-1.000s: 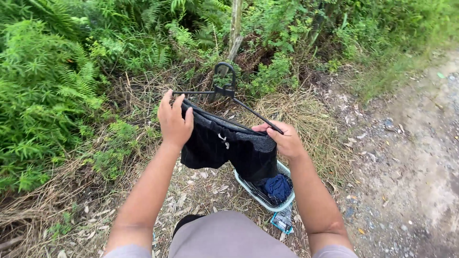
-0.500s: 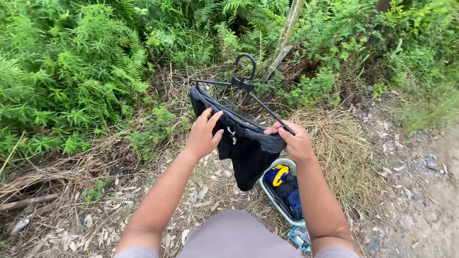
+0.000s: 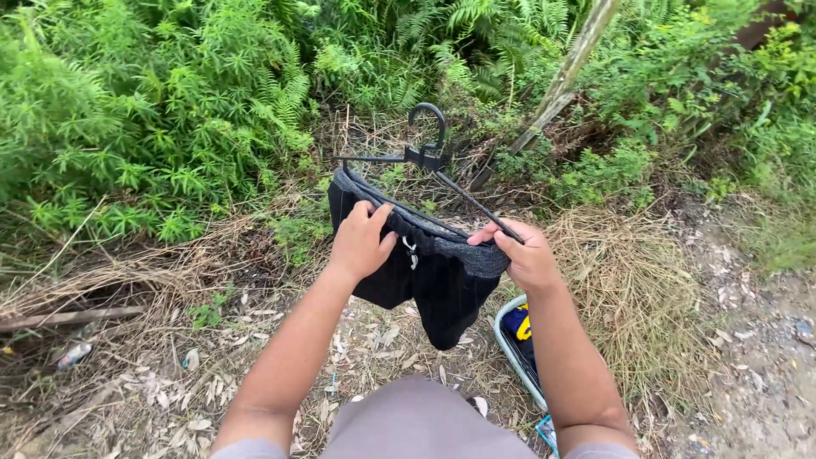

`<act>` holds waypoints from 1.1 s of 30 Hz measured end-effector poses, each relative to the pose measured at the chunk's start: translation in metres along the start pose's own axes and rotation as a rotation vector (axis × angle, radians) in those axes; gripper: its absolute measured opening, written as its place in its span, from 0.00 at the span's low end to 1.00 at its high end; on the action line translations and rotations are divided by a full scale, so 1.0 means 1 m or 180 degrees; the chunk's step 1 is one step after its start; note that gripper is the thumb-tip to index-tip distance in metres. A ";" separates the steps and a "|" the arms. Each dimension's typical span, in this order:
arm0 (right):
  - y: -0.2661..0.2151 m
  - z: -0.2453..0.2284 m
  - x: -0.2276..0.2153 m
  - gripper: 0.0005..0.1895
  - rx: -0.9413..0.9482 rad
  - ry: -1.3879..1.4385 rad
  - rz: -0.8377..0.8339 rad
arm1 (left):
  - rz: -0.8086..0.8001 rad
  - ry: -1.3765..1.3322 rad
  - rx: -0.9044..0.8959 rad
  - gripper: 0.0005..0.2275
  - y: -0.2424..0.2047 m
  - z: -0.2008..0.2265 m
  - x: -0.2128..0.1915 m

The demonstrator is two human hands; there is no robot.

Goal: Taking wet laundry out of a basket, putting items on hangers, and hanging them on an outdoor pole to dry.

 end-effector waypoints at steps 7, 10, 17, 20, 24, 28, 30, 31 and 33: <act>-0.006 0.041 0.055 0.05 0.0078 -0.0058 -0.0345 | 0.0093 -0.0082 -0.0389 0.20 -0.023 -0.073 -0.014; -0.003 0.044 0.084 0.07 0.0085 -0.0224 -0.0604 | -0.0526 0.0008 -0.1243 0.24 -0.031 -0.091 -0.028; 0.012 0.045 0.137 0.08 -0.0083 -0.0582 -0.1201 | -0.1249 -0.0504 -0.2070 0.29 -0.048 -0.111 -0.053; 0.020 0.061 0.136 0.08 -0.0062 -0.0322 -0.1141 | -0.1124 -0.1404 -0.2404 0.30 -0.056 -0.102 -0.068; 0.036 0.082 0.139 0.08 -0.0100 0.0034 -0.1036 | -0.0812 -0.2136 -0.2736 0.30 -0.051 -0.093 -0.086; 0.055 0.104 0.144 0.08 -0.0116 0.0250 -0.1065 | -0.0314 -0.2401 -0.2682 0.23 -0.023 -0.129 -0.074; 0.062 0.106 0.151 0.07 -0.0160 0.0250 -0.1144 | -0.0066 -0.2743 -0.2841 0.23 -0.019 -0.134 -0.078; 0.066 0.107 0.153 0.07 -0.0166 0.0266 -0.1170 | -0.0032 -0.2748 -0.2843 0.23 -0.014 -0.140 -0.073; 0.070 0.112 0.160 0.07 -0.0175 0.0274 -0.1299 | 0.0157 -0.3189 -0.2948 0.21 -0.006 -0.154 -0.064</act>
Point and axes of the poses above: each hand's wrist, its own y-axis towards the middle knuckle, its own x-axis out of the palm, z = x × y, the point moved 7 cm from there along y, towards the middle knuckle, and after that the axes turned 15 degrees about -x, right-handed, at the moved point
